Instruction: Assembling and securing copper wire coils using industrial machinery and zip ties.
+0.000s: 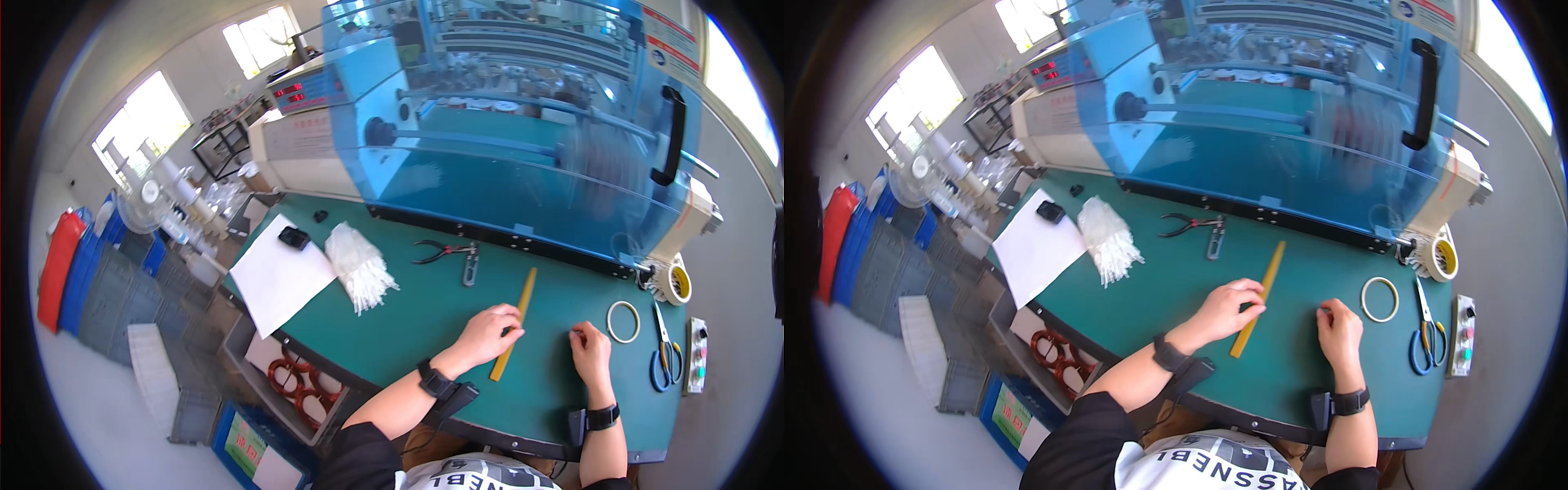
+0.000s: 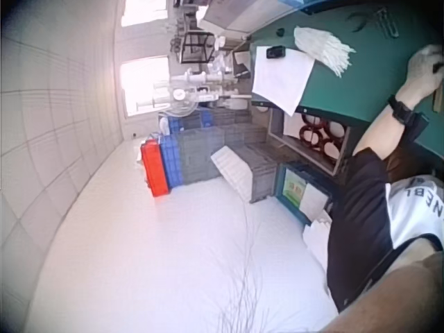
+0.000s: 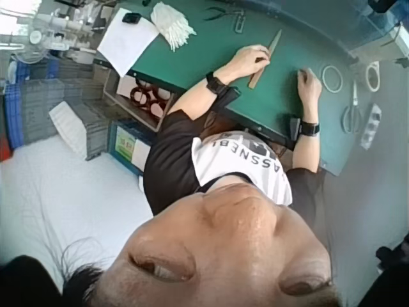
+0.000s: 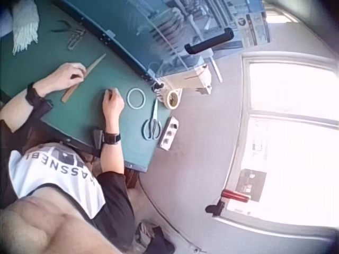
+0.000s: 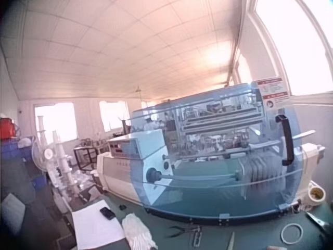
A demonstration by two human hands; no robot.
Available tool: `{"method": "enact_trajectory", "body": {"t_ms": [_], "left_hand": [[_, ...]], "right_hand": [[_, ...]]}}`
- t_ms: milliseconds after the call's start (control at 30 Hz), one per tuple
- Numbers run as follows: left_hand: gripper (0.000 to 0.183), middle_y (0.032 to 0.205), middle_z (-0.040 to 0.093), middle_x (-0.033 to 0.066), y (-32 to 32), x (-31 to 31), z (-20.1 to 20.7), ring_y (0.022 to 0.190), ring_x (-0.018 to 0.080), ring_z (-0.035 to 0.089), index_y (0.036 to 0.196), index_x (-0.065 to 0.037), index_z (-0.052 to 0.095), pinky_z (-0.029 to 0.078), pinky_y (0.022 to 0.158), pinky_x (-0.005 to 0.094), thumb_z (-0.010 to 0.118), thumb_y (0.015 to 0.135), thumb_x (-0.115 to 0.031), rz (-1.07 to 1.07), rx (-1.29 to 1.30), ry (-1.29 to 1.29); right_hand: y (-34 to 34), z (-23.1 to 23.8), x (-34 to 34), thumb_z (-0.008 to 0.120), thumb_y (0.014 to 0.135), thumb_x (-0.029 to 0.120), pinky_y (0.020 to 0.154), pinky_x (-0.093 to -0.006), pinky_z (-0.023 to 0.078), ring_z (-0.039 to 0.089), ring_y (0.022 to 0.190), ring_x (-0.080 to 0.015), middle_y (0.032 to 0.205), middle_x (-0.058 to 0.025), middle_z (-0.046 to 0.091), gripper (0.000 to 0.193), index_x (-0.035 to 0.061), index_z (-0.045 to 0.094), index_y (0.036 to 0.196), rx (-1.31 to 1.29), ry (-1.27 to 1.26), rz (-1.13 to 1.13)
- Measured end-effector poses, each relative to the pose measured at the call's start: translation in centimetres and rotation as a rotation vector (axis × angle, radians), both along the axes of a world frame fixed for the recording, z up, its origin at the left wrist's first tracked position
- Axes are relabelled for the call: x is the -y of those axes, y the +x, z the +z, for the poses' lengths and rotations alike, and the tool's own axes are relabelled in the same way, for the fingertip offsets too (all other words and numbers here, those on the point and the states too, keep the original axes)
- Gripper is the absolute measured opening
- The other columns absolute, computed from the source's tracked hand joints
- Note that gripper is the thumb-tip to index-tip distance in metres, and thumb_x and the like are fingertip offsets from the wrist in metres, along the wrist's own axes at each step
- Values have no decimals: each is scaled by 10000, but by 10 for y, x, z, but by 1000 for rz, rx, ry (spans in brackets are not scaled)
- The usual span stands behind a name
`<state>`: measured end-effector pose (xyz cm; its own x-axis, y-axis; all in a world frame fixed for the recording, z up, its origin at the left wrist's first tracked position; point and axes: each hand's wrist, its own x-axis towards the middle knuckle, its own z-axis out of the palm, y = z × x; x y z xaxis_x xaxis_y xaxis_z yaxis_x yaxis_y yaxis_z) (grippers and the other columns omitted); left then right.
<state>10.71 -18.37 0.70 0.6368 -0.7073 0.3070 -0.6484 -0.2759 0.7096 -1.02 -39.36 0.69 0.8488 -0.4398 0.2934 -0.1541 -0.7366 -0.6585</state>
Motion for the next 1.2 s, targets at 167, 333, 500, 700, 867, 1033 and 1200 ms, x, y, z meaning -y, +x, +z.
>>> {"method": "enact_trajectory", "body": {"t_ms": [167,333,500,700,867,1033,1200], "left_hand": [[147,1002,603,72,0,3,-5,950,262,583,896,-50,626,474,828,358,639,819,-175,24,28,40],[142,998,578,59,0,6,-7,945,256,567,906,-54,625,467,827,365,633,825,-170,34,66,74],[139,995,577,62,-1,6,-5,942,259,567,911,-54,624,465,830,370,626,831,-168,32,58,80],[145,1003,577,71,0,6,-6,951,264,568,919,-50,625,462,839,370,620,834,-167,28,65,82],[147,1005,577,70,1,6,-8,958,263,566,921,-50,625,462,842,371,618,835,-169,20,52,79],[139,1002,575,64,3,4,-7,951,259,560,910,-51,621,458,838,372,610,840,-170,28,85,96],[137,1010,574,66,1,7,-6,943,260,559,909,-51,621,457,833,376,607,842,-170,20,76,64]], "right_hand": [[-1,0,-4,633,773,92,541,-376,433,563,578,-298,651,-122,570,101,22,597,836,-22,-103,24],[-1,-2,-2,627,773,88,561,-374,434,566,604,-295,688,-116,579,92,23,595,830,-49,-82,21],[-1,0,-2,623,776,88,569,-381,437,568,612,-299,686,-117,578,87,25,592,828,-25,-77,33],[0,2,-2,618,780,94,569,-385,438,571,614,-300,690,-117,582,84,27,595,826,-65,-67,14],[-1,2,-3,616,782,96,569,-384,439,573,616,-301,695,-117,587,82,28,594,820,-34,-66,22],[2,3,-4,616,782,96,569,-383,441,575,617,-305,703,-117,593,82,28,595,821,-8,-85,42],[0,-1,-1,617,785,97,576,-380,450,583,617,-303,707,-119,604,76,32,604,822,-19,-88,25]]}}
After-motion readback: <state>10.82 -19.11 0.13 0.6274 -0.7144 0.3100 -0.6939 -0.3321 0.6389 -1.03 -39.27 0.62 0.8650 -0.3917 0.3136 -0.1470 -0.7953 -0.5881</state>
